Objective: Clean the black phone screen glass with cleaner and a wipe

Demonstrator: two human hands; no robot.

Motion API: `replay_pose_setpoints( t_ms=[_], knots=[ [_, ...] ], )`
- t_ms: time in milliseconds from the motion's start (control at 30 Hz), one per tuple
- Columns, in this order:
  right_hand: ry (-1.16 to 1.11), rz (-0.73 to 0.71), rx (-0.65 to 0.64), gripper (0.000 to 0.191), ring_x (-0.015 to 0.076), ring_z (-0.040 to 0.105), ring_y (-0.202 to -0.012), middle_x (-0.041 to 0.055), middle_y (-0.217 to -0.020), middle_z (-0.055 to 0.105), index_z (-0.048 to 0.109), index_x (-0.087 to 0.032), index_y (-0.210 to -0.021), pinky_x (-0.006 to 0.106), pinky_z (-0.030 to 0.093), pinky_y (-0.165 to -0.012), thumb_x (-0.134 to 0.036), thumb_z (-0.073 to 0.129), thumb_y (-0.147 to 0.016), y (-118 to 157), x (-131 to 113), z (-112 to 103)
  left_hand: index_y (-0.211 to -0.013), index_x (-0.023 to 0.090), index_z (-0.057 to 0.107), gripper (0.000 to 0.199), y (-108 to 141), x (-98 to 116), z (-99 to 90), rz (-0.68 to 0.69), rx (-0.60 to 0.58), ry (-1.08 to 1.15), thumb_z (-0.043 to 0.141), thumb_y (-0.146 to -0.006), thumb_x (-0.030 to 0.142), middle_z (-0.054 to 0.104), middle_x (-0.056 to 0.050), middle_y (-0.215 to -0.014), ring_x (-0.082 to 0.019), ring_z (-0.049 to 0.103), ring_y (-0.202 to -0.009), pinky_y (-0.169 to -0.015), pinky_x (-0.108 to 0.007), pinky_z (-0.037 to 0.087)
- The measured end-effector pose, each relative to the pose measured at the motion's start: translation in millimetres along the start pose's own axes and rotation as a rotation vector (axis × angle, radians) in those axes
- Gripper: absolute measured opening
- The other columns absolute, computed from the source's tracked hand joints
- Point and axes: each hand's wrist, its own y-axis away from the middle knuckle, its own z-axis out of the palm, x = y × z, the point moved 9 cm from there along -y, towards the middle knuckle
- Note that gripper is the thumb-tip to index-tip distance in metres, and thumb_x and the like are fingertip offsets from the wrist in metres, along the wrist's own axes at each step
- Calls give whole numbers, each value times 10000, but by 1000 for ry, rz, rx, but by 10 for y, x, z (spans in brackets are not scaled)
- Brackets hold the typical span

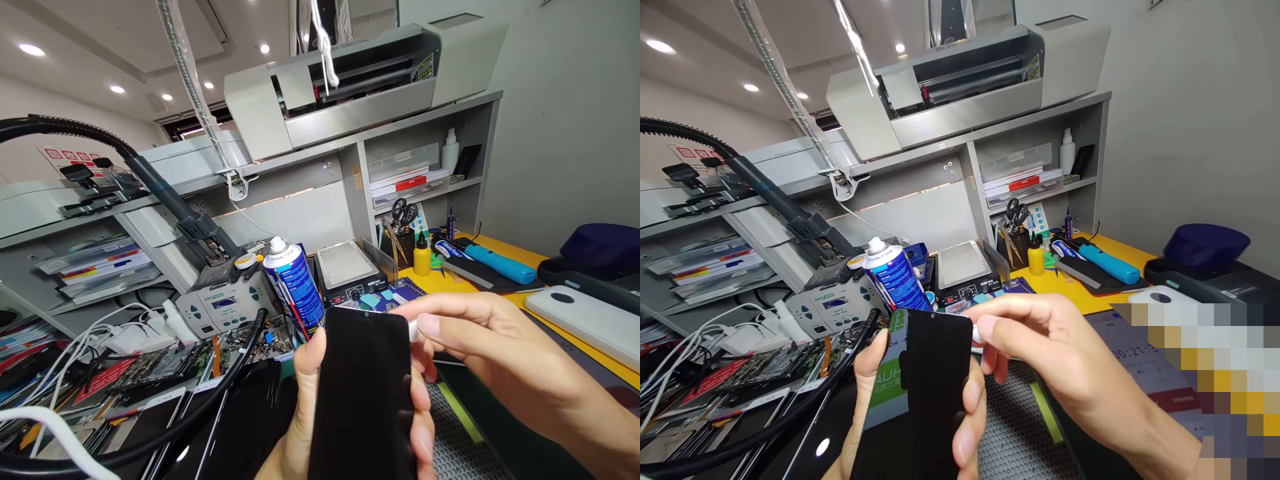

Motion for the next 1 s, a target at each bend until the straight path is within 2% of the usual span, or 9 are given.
replay_pose_setpoints(
  t_ms=[200,367,467,567,700,767,1000],
  knots=[
    [22,71,-51,233,159,612,-592,18,-606,692,696,-203,-833,263,427,-592,-420,634,-890,37,30,93,-1278,151,633,816,3,-133,-15,-59,33,190,485,-785,784,725,-145,-928,-339,698,-891,-792,-487,571],
    [-3,69,-35,183,136,597,-585,-7,-575,679,652,-200,-816,239,415,-587,-356,622,-909,10,74,58,-1159,151,710,559,-13,-174,-89,-73,74,360,633,-808,579,745,-135,-937,-352,697,-966,-900,-489,547],
    [-4,77,-38,173,130,595,-578,-12,-572,677,652,-197,-818,235,414,-585,-338,614,-911,1,88,55,-1088,163,735,480,-4,-192,-102,-87,90,393,656,-796,535,751,-115,-900,-353,701,-954,-893,-484,551],
    [-1,73,-33,167,130,583,-564,-13,-551,665,648,-195,-796,237,408,-572,-321,612,-899,3,77,53,-1069,168,736,559,33,-243,-29,-117,72,396,604,-792,635,744,-113,-834,-341,711,-865,-825,-483,565],
    [13,77,-23,173,131,560,-551,-11,-540,648,642,-194,-777,250,413,-581,-324,610,-886,5,72,41,-1009,125,741,861,108,-412,129,-243,-25,425,431,-721,875,721,-129,-785,-299,703,-740,-782,-460,552],
    [19,83,-27,182,133,560,-547,-8,-542,646,638,-195,-776,256,415,-584,-336,606,-886,3,76,39,-1009,110,732,965,143,-485,178,-309,-78,453,360,-680,937,716,-127,-815,-266,697,-732,-789,-416,537],
    [38,98,-30,189,133,576,-542,0,-566,664,632,-198,-788,255,414,-576,-355,601,-890,19,108,27,-1036,109,698,984,136,-477,183,-302,-129,484,315,-686,945,695,-105,-826,-223,671,-718,-737,-335,493]
  ],
)
